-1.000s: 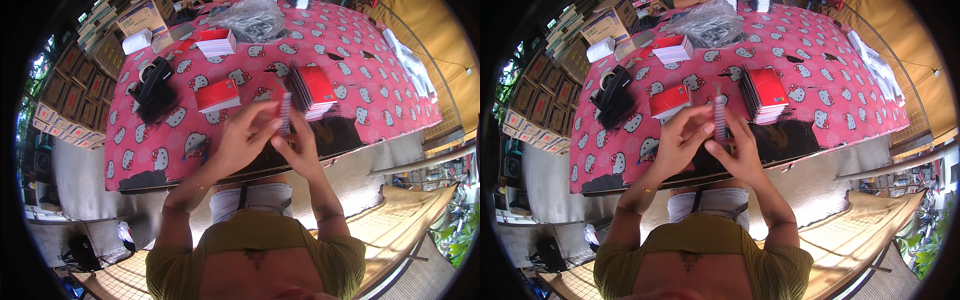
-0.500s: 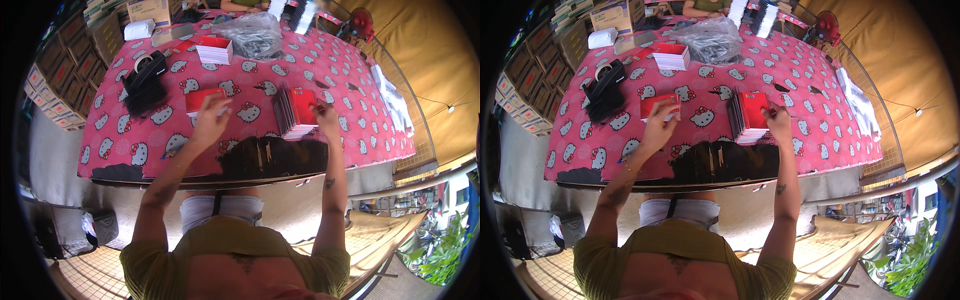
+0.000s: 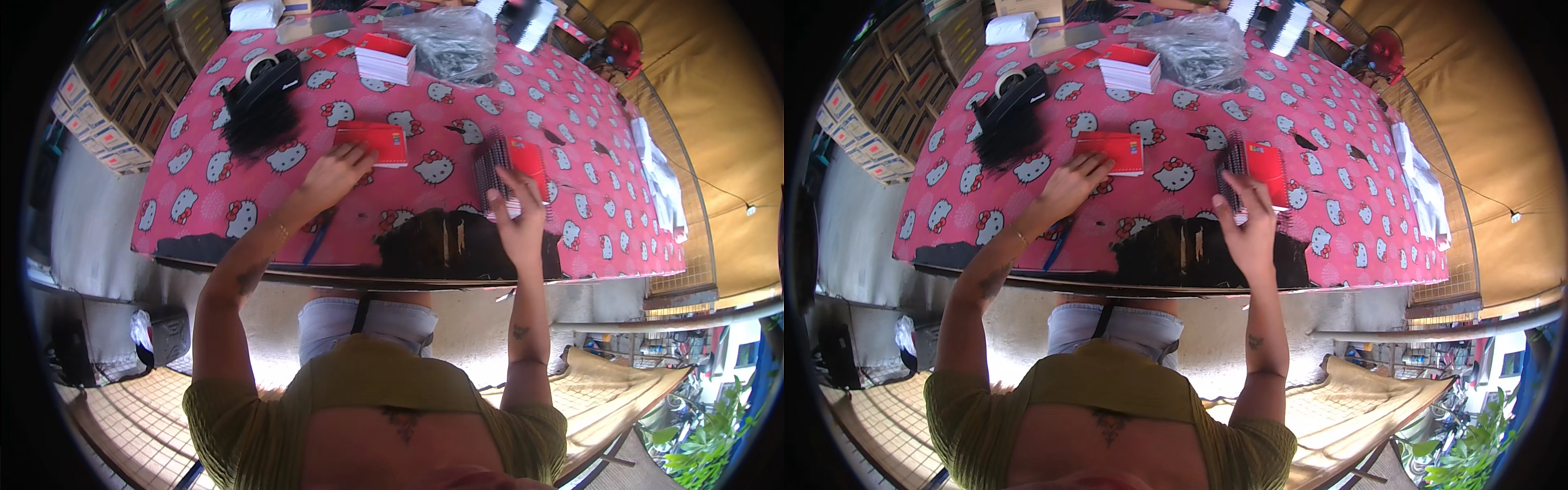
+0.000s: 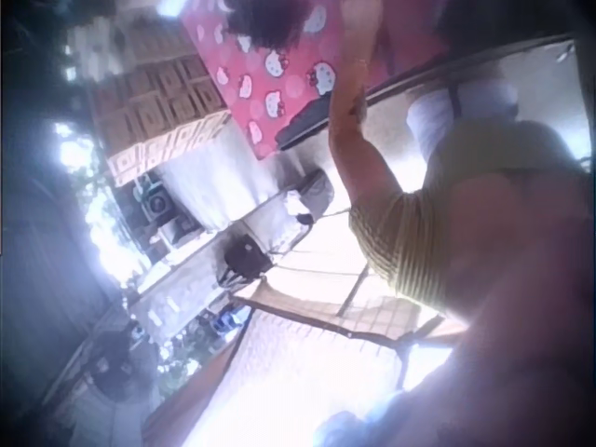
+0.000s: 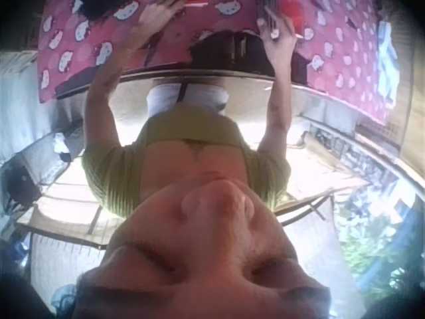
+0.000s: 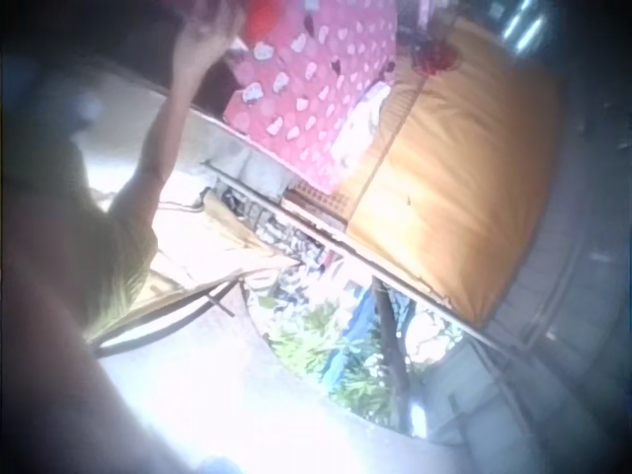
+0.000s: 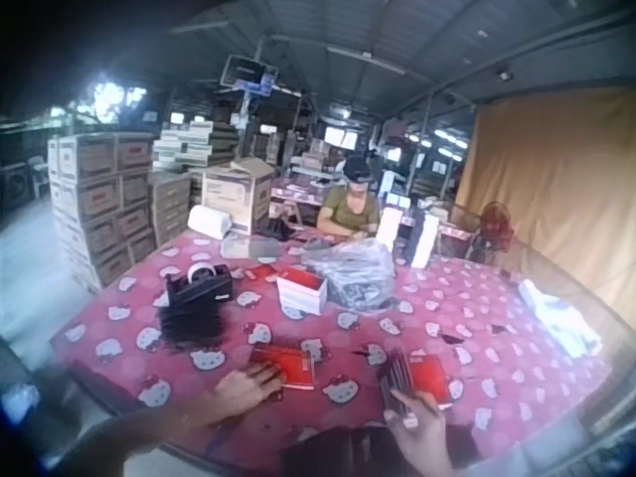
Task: The person assembles small red notebooks by folding paper covers around stacks of pages and placing the finished items onto a stack.
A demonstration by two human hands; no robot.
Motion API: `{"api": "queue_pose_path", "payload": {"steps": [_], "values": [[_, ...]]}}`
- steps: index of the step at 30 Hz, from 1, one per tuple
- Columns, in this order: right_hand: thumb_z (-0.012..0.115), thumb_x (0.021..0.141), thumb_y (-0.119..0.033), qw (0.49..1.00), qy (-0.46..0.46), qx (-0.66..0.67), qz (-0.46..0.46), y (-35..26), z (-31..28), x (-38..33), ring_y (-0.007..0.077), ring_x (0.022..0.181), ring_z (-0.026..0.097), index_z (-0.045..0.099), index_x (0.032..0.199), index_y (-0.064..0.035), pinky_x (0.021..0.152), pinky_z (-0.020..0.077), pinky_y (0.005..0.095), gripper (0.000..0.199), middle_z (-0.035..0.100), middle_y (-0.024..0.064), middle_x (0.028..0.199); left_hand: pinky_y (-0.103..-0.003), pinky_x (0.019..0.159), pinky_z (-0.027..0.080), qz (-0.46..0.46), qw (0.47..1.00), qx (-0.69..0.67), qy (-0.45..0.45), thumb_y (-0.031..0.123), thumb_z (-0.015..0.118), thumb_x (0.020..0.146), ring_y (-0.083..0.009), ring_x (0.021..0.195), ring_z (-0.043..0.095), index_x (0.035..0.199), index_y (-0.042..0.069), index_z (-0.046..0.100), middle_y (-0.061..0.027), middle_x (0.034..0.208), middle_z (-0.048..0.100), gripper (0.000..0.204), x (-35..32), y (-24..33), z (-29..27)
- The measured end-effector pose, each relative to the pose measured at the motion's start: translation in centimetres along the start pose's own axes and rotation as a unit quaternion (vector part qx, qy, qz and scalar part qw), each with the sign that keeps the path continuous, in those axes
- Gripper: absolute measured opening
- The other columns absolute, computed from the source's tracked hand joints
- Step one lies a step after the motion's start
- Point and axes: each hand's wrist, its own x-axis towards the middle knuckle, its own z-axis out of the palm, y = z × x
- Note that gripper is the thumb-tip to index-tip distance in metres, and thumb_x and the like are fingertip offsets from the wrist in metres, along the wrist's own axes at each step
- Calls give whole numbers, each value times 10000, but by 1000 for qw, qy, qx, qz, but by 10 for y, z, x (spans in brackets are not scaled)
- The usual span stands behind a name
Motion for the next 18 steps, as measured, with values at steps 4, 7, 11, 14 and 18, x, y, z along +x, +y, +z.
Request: {"api": "queue_pose_path", "payload": {"steps": [4, 7, 11, 14, 18], "values": [[772, 817, -87, 992, -69, 105, 18, -7, 38, -20, 299, 1082, 616, 579, 1325, -27, 939, 477, 363, 547, 626, 177, 1127, -414, 896, 523, -26, 999, -28, 9, 114, 608, 811, -285, 1054, 626, 1202, 62, 601, -121, 1152, 647, 394, 10, 25, -28], [778, 812, -38, 978, -49, 196, 43, 5, 78, -46, 247, 1059, 619, 442, 1424, -24, 934, 483, 339, 698, 628, 136, 1131, -439, 935, 472, -6, 995, -96, -40, 130, 597, 830, -263, 1080, 595, 1195, 57, 594, -121, 1119, 627, 372, 16, 77, -57], [758, 851, -22, 913, -74, 355, 186, 23, 112, -88, 154, 1006, 621, 484, 1275, -39, 882, 493, 279, 505, 641, 99, 1079, -469, 1074, 375, -70, 984, -152, 59, 204, 645, 905, -317, 1254, 501, 1317, 38, 545, -191, 1298, 524, 456, -5, 116, -44], [752, 859, -23, 893, -41, 405, 192, 16, 124, -95, 145, 978, 621, 540, 1185, -42, 859, 497, 275, 390, 664, 90, 1034, -471, 1114, 334, -299, 834, -462, 41, 228, 603, 964, -367, 1322, 427, 1412, 39, 463, -225, 1404, 429, 506, -18, 136, -29], [766, 855, -38, 916, -57, 360, 170, 22, 113, -90, 112, 919, 618, 591, 1057, -39, 827, 497, 257, 267, 679, 58, 1007, -466, 996, 433, -346, 885, -275, 148, 188, 615, 948, -423, 1195, 495, 1421, 43, 449, -218, 1252, 546, 523, -17, 56, -18]]}}
